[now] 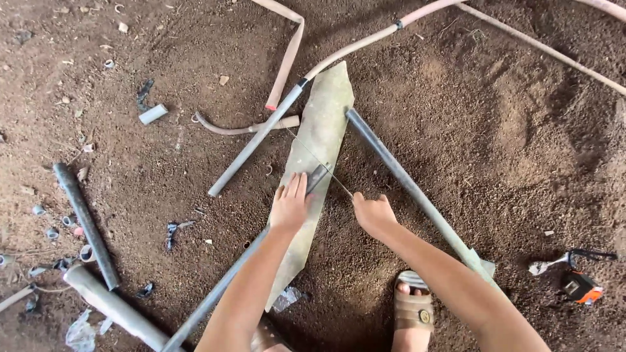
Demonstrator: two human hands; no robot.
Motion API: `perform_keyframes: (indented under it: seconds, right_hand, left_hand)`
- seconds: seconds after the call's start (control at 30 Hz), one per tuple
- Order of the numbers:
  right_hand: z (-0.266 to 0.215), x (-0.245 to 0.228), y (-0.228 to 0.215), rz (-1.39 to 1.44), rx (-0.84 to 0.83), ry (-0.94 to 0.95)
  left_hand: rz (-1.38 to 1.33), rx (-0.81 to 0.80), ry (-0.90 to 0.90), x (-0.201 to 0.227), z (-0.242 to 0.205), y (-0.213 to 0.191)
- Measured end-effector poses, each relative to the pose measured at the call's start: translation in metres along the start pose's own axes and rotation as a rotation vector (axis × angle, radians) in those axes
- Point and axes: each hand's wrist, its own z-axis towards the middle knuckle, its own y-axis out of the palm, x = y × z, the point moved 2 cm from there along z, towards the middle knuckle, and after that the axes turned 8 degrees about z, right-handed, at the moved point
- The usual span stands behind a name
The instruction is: Measuring a plastic pipe with a tape measure and cutting it using a friction wire saw.
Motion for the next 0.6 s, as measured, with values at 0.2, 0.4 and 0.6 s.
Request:
perform_keyframes:
  seconds: [0.2,0.4,0.6]
  right_hand:
    - [0.051,-0.027,0.027,1.592,0.43,0.498]
    - [0.036,-0.025,0.018,1.371,0.5,0.583]
    - [-0.005,-0.002,-0.003,1.544,0.504,0.52]
  left_hand:
    - [-0.051,0.136,0.029,-0.014,0.007,0.005]
    - [-0.122,0.066,0.007,-0.019,0.006,0.005]
    - [-0.177,-0.044,0.013,-0.025,0.003,0.007]
